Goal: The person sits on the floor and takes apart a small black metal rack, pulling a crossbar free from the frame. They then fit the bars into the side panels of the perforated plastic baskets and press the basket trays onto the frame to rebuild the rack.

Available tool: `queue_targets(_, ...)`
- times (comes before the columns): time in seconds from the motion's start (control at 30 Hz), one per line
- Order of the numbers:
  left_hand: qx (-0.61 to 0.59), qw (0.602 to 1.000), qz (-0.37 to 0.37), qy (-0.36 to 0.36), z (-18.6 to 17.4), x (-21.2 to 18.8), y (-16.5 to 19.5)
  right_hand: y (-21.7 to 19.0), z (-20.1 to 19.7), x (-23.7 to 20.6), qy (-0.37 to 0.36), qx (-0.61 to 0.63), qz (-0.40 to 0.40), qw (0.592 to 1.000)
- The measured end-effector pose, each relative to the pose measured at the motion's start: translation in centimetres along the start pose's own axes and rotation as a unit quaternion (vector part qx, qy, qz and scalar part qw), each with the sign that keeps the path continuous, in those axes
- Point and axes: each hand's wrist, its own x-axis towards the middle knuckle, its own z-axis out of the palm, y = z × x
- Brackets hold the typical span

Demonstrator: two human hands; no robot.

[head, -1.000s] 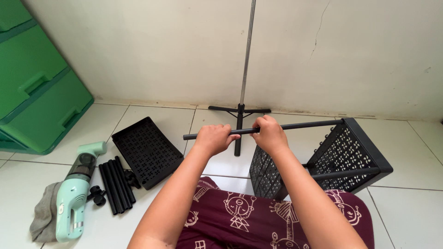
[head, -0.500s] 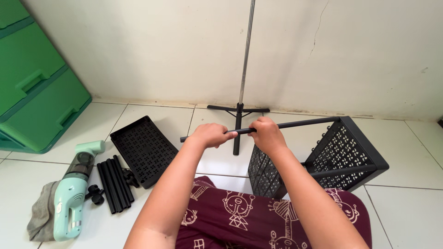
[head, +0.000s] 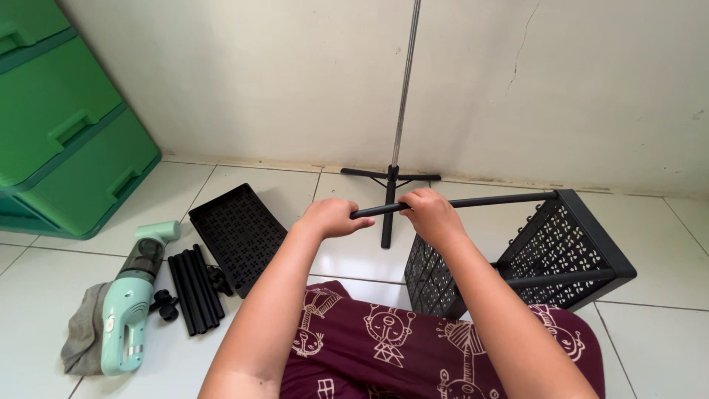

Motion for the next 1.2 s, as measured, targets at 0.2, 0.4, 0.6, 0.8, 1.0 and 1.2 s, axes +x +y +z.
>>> queue_targets(0.2,-0.053,0.998,-0.029,-0.008,0.9,-1.4,-2.3,0.0,0.4,0.2,0.016,-0.034,-0.025,0.999)
queue_targets(0.4,-0.08,0.996,-0.044,0.003,2.7,-2.6,-5.5,0.3,1.4,0.5,-0.068,-0.156,-0.023,0.985)
queue_targets(0.6,-0.117,0.986,-0.099,0.061,5.5,-3.4,-8.5,-1.6,4.1,1.8,-0.211,-0.287,0.026,0.934)
queue_targets(0.8,-0.201,0.957,-0.15,0.145,8.4,-5.1,-11.5,-7.8,9.2,3.1,-0.254,-0.256,0.017,0.933)
queue_targets(1.0,-0.279,0.902,-0.228,0.24,10.9,-7.2,-14.8,-16.0,15.3,3.9,-0.268,-0.165,-0.03,0.949)
queue_targets(1.2,-0.334,0.831,-0.246,0.37,14.5,-9.7,-19.6,-22.8,22.2,3.3,-0.267,-0.074,-0.07,0.958)
